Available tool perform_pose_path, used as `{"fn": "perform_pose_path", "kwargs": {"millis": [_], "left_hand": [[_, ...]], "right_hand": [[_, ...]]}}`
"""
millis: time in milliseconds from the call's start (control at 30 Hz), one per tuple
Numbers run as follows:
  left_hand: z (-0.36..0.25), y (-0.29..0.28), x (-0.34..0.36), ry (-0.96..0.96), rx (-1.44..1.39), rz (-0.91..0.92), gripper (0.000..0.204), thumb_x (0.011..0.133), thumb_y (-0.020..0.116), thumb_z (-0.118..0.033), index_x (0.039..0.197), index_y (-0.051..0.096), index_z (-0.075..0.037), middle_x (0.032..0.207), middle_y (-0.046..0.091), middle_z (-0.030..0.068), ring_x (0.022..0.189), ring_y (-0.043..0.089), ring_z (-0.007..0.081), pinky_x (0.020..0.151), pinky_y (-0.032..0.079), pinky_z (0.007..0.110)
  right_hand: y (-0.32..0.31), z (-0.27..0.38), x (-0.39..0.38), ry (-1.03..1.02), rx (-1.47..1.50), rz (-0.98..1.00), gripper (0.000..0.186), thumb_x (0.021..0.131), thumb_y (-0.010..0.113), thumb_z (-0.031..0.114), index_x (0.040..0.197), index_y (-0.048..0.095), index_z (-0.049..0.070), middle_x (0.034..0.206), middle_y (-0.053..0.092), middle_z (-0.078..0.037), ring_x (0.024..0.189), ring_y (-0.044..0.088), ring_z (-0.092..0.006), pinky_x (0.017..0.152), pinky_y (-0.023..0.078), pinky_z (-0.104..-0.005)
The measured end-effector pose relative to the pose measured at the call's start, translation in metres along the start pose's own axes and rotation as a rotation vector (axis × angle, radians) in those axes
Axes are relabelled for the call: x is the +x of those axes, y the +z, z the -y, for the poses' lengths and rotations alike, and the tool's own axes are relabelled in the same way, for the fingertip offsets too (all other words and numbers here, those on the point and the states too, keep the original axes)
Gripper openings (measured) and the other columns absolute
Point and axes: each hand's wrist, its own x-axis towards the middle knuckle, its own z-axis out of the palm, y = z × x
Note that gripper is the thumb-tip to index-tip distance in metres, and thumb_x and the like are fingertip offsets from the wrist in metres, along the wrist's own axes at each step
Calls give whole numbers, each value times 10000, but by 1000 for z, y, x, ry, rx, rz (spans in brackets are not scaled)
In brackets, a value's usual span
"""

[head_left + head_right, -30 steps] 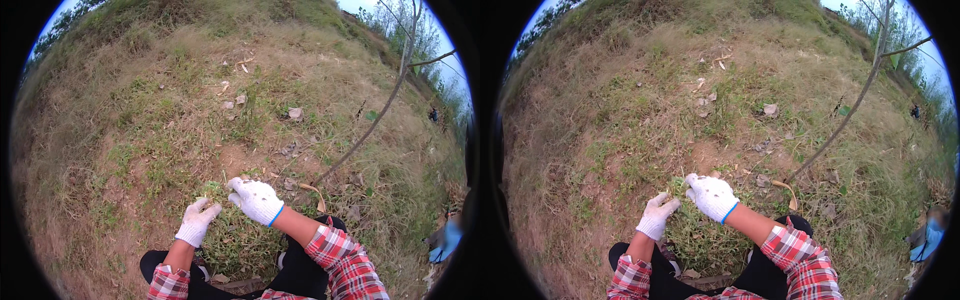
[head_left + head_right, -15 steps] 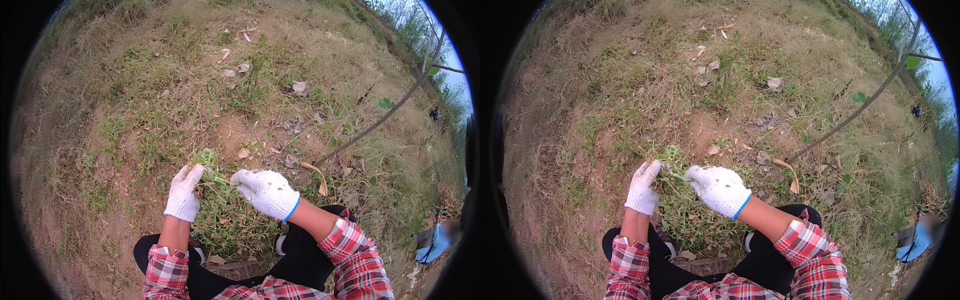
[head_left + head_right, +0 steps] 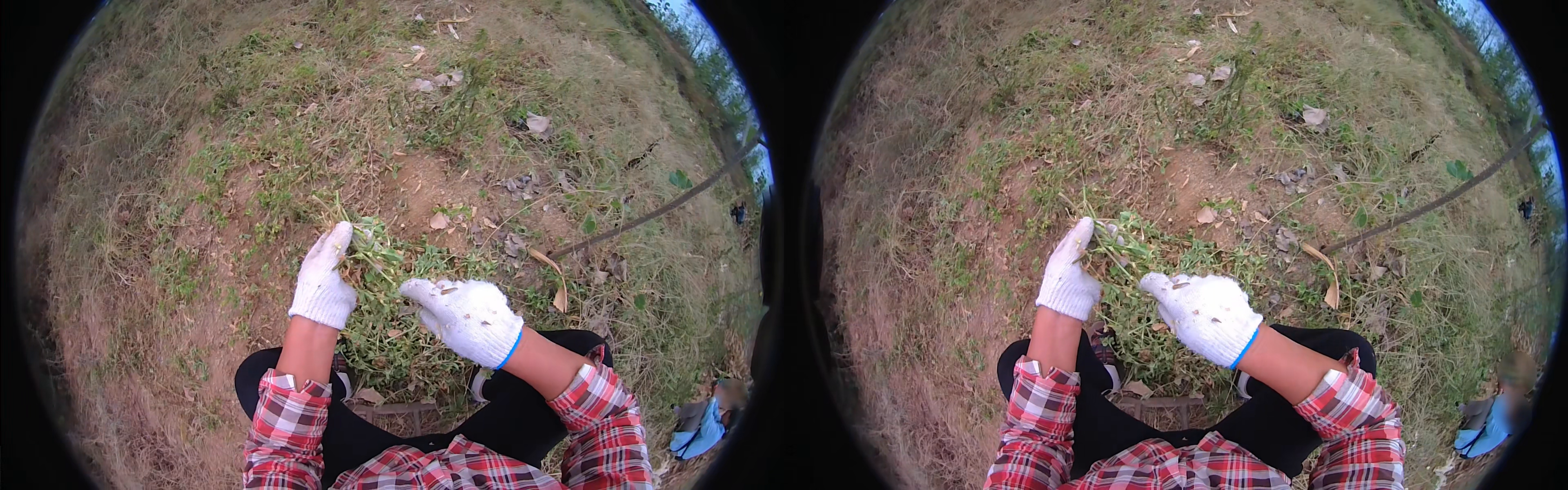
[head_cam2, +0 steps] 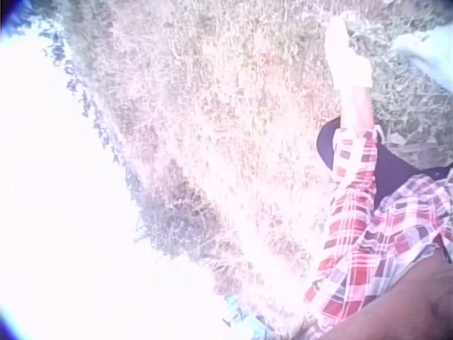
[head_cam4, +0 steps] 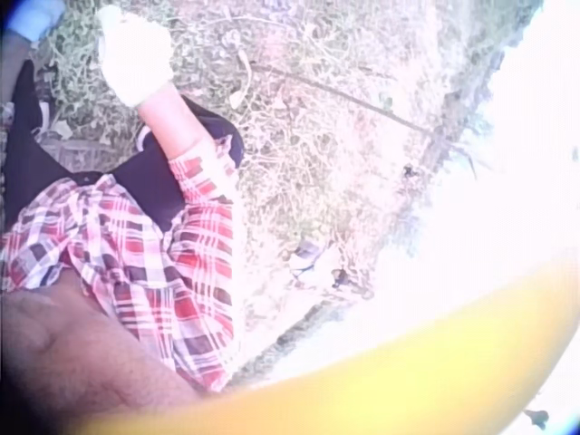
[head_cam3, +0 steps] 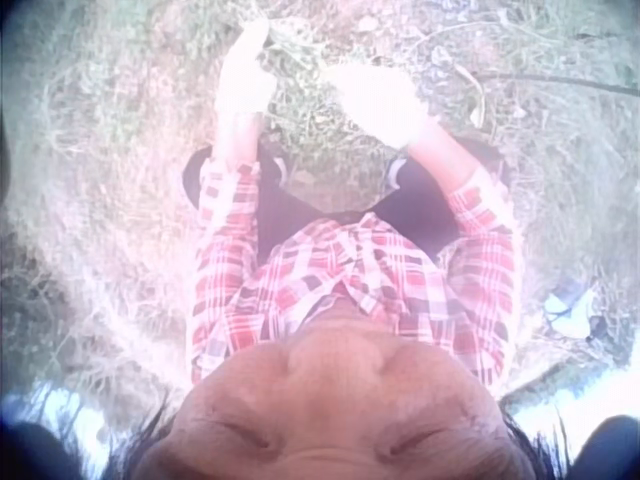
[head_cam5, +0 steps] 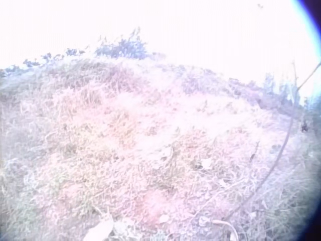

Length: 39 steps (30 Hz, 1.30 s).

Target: The person sits on the ground and uses gloved hands to pick up small green plants, separate leaves from stems, and place the separated parts into a pile on their lap.

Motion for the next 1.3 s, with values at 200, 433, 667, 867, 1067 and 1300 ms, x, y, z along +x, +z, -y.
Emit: {"fn": "perform_pose_path", "kwargs": {"millis": [200, 433, 667, 867, 1067, 1300], "left_hand": [[-2, 2, -8, -35, 29, 11, 206, 953, 653, -232, 1034, 653, -42, 964, 700, 105, 855, 686, 270, 740, 596, 468], [6, 1, -6, -21, 48, 38, 199, 950, 659, -231, 1024, 655, -46, 978, 703, 114, 859, 687, 266, 758, 599, 462], [4, -1, -7, -43, 17, 89, 234, 958, 650, -292, 1003, 638, -62, 952, 698, 115, 843, 687, 272, 728, 594, 472], [0, -1, -11, -7, 144, 154, 328, 983, 587, -419, 961, 610, -93, 882, 686, 105, 777, 677, 276, 625, 559, 456], [-9, 5, -23, -41, 144, 139, 363, 998, 548, -444, 921, 593, -92, 822, 661, 105, 701, 647, 262, 551, 514, 415], [-11, 3, -31, 33, 184, 199, 339, 1003, 559, -383, 860, 562, -75, 851, 632, 129, 712, 606, 243, 584, 515, 359]], "right_hand": [[-7, -10, -1, 27, -225, 303, 363, 886, 647, 363, 1156, 619, 122, 1086, 634, -132, 895, 678, -326, 732, 551, -439], [-5, -17, -4, 30, -189, 195, 339, 841, 600, 144, 1178, 591, 106, 1065, 654, -151, 905, 681, -335, 742, 557, -451], [-3, -21, -6, 74, -128, 4, 376, 839, 561, 58, 1209, 588, 114, 987, 662, -149, 881, 676, -346, 752, 555, -452], [-11, -23, -1, 32, -83, -101, 163, 884, 566, 124, 1029, 640, 122, 868, 660, -146, 806, 675, -345, 670, 546, -453], [-11, -29, 1, 61, -102, -205, 121, 854, 589, 105, 962, 637, 128, 862, 647, -137, 761, 666, -346, 629, 537, -453], [-16, -51, 2, 85, -162, -303, 163, 834, 596, 63, 976, 651, 120, 970, 651, -108, 898, 657, -334, 744, 537, -450]]}}
